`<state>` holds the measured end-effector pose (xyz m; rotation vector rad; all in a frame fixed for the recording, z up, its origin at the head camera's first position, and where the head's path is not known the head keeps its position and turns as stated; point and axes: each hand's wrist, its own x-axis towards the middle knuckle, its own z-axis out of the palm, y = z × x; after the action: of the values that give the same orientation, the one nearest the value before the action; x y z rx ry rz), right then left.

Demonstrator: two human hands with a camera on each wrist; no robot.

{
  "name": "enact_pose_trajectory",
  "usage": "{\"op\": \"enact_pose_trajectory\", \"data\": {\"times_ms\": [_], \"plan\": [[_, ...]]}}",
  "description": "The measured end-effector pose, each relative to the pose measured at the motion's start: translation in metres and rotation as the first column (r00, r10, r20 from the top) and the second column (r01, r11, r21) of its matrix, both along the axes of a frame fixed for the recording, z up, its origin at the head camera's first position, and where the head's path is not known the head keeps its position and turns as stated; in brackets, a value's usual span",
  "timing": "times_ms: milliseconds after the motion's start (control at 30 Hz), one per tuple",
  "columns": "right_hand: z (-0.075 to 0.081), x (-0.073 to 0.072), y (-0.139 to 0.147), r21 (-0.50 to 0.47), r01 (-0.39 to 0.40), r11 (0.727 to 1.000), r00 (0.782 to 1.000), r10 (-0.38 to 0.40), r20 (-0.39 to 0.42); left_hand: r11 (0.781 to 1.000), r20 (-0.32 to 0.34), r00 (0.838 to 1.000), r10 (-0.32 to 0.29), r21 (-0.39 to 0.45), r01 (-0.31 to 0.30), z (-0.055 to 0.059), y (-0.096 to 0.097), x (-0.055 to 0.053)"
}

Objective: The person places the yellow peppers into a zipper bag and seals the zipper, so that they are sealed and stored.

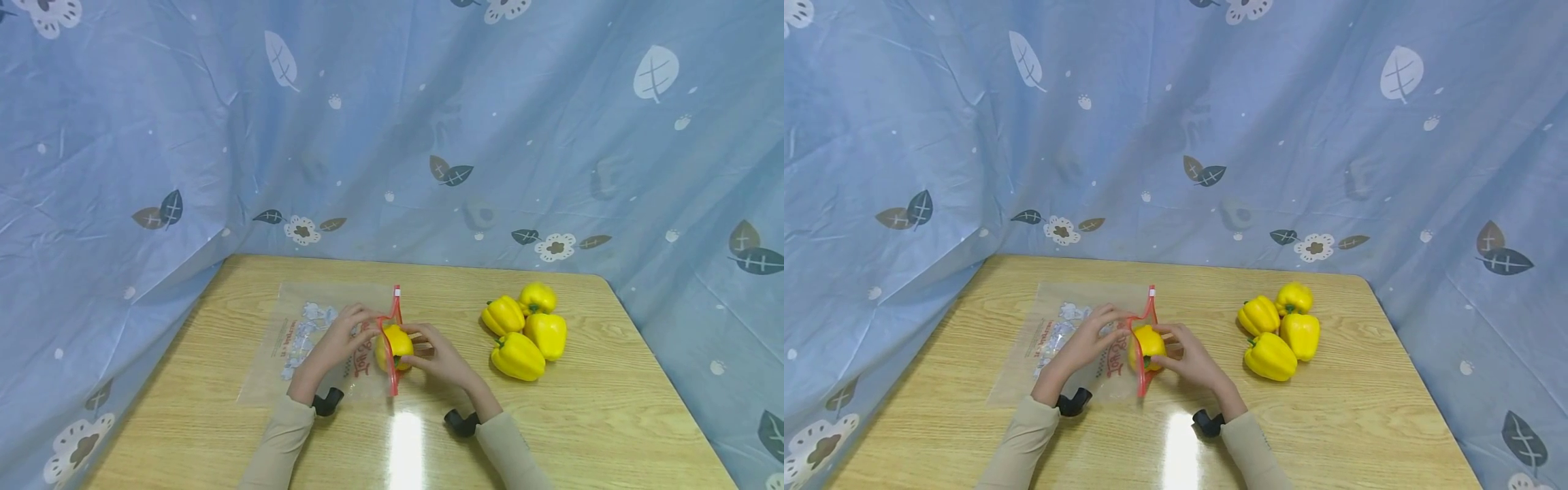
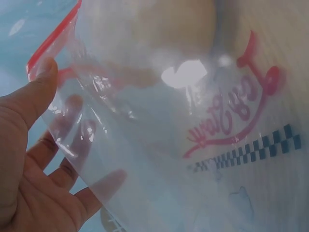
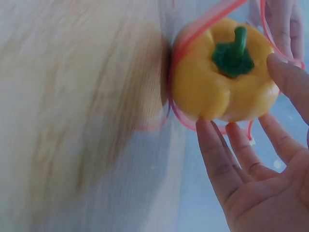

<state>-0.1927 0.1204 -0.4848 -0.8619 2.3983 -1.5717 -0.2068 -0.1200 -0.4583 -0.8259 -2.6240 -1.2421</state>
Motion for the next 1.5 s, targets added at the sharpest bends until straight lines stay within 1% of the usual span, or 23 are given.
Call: {"op": "enact_pose_trajectory", "data": {"times_ms": [100,200,267,367,500,600,700,833,933,1100,1200,1300,1367,1500], "plan": [[0.009,0.003,0.001,-0.028,-0.011,1.0,1.0,0.011,0.026,1.0,-0.007,1.0,0.0,-0.002,0.0,0.0,0.0,0.0],[0.017,0.006,0.0,-0.045,-0.05,0.998,0.997,0.053,0.055,1.0,-0.012,1.0,0.001,-0.003,-0.001,-0.001,0.001,0.0],[0.02,0.008,-0.001,-0.05,-0.082,0.995,0.994,0.085,0.072,1.0,-0.012,1.0,0.005,-0.007,-0.005,-0.001,0.001,0.0],[0.019,0.009,-0.004,-0.064,-0.112,0.992,0.99,0.117,0.081,1.0,-0.011,1.0,0.013,-0.013,-0.014,-0.001,0.001,0.0],[0.017,0.011,-0.007,-0.104,-0.125,0.987,0.989,0.132,0.07,1.0,-0.01,1.0,0.021,-0.013,-0.022,-0.001,0.002,0.0],[0.016,0.012,-0.01,-0.143,-0.147,0.979,0.985,0.158,0.068,1.0,-0.019,1.0,0.024,-0.012,-0.024,0.0,0.003,-0.001],[0.015,0.013,-0.012,-0.163,-0.189,0.968,0.977,0.203,0.069,1.0,-0.039,0.999,0.026,-0.014,-0.027,0.0,0.004,0.0],[0.015,0.015,-0.014,-0.137,-0.228,0.964,0.969,0.239,0.067,0.999,-0.054,0.998,0.03,-0.017,-0.031,-0.002,0.004,0.0],[0.013,0.015,-0.015,-0.129,-0.249,0.96,0.963,0.259,0.073,0.999,-0.039,0.999,0.037,-0.016,-0.037,-0.003,0.004,0.001],[0.001,0.011,-0.017,-0.154,-0.278,0.948,0.952,0.293,0.087,0.999,-0.029,0.999,0.042,-0.006,-0.042,-0.003,0.004,0.0],[-0.005,0.008,-0.015,-0.116,-0.273,0.955,0.958,0.281,0.059,0.999,-0.038,0.998,0.047,-0.007,-0.048,-0.003,0.005,0.0],[-0.004,0.007,-0.011,-0.05,-0.25,0.967,0.968,0.251,0.018,0.998,-0.042,0.997,0.062,-0.013,-0.063,-0.003,0.005,0.0],[0.007,0.011,-0.007,-0.008,-0.229,0.973,0.974,0.229,-0.008,0.997,-0.043,0.997,0.069,-0.016,-0.07,-0.003,0.006,0.001],[0.032,0.016,0.003,0.019,-0.198,0.98,0.979,0.198,-0.044,0.997,-0.036,0.997,0.074,-0.014,-0.075,-0.004,0.006,0.001]]}}
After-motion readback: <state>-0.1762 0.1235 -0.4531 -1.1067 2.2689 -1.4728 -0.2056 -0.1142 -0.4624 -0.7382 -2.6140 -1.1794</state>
